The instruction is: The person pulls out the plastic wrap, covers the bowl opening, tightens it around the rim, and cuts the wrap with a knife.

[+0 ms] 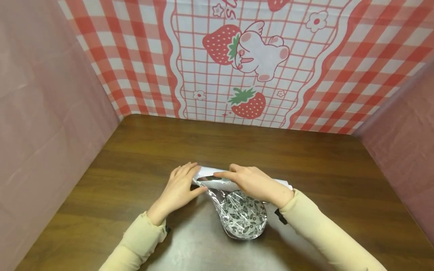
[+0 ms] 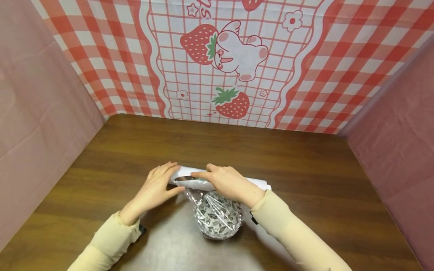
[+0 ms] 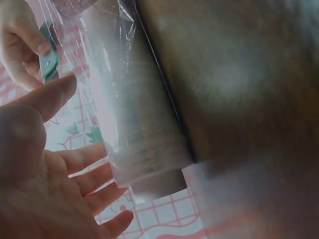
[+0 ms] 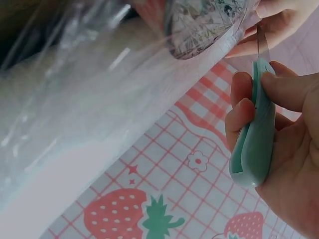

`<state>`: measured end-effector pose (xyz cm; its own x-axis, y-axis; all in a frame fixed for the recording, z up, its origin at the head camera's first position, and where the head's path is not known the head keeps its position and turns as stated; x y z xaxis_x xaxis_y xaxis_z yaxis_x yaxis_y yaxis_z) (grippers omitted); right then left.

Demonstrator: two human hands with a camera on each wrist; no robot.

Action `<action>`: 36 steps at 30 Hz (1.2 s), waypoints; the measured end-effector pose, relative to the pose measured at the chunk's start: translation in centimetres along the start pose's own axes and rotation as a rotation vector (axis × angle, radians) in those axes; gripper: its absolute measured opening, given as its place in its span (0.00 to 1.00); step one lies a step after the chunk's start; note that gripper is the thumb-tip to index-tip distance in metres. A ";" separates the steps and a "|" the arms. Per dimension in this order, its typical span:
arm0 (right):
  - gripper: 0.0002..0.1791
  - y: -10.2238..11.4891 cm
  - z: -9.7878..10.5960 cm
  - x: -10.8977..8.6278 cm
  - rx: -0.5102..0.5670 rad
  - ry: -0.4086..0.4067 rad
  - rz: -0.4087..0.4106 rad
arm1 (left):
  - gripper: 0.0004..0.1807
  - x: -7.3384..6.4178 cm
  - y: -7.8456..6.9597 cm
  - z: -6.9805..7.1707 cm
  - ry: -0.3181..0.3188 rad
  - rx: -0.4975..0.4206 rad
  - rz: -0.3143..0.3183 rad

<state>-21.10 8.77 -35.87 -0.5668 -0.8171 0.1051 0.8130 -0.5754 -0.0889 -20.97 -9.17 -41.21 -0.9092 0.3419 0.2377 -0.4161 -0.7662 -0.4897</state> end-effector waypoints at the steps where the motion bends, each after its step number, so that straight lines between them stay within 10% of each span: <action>1: 0.38 0.0 0.0 0.1 -0.004 0.001 0.000 | 0.37 0.1 0.0 0.0 -0.002 -0.001 -0.001; 21: 0.32 1.1 -1.3 2.1 -0.154 -0.014 0.084 | 0.40 0.0 -0.4 0.1 -0.006 -0.012 0.005; 28: 0.33 1.2 -1.7 2.1 -0.185 -0.029 0.109 | 0.24 -1.8 -1.3 2.4 -0.244 -0.068 0.075; 31: 0.34 1.2 -1.8 2.1 -0.178 -0.025 0.111 | 0.12 -3.2 -1.5 2.2 -0.239 -0.211 0.192; 36: 0.36 1.1 -1.7 2.2 -0.168 -0.008 0.105 | 0.13 -5.0 -1.5 -1.3 0.025 -0.842 0.481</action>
<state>-21.68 6.29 -37.45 -0.4782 -0.8731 0.0947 0.8337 -0.4852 -0.2636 -15.82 -8.97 -42.74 -0.9809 0.1129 -0.1583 0.1350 -0.1904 -0.9724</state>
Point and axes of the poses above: each hand's wrist, its own x-axis towards the middle knuckle, its own z-axis out of the back of the hand, y = z × x, the point moved 5 cm from there along x, towards the middle knuckle, and after that the axes turned 6 degrees about -x, right-handed, at the moved point
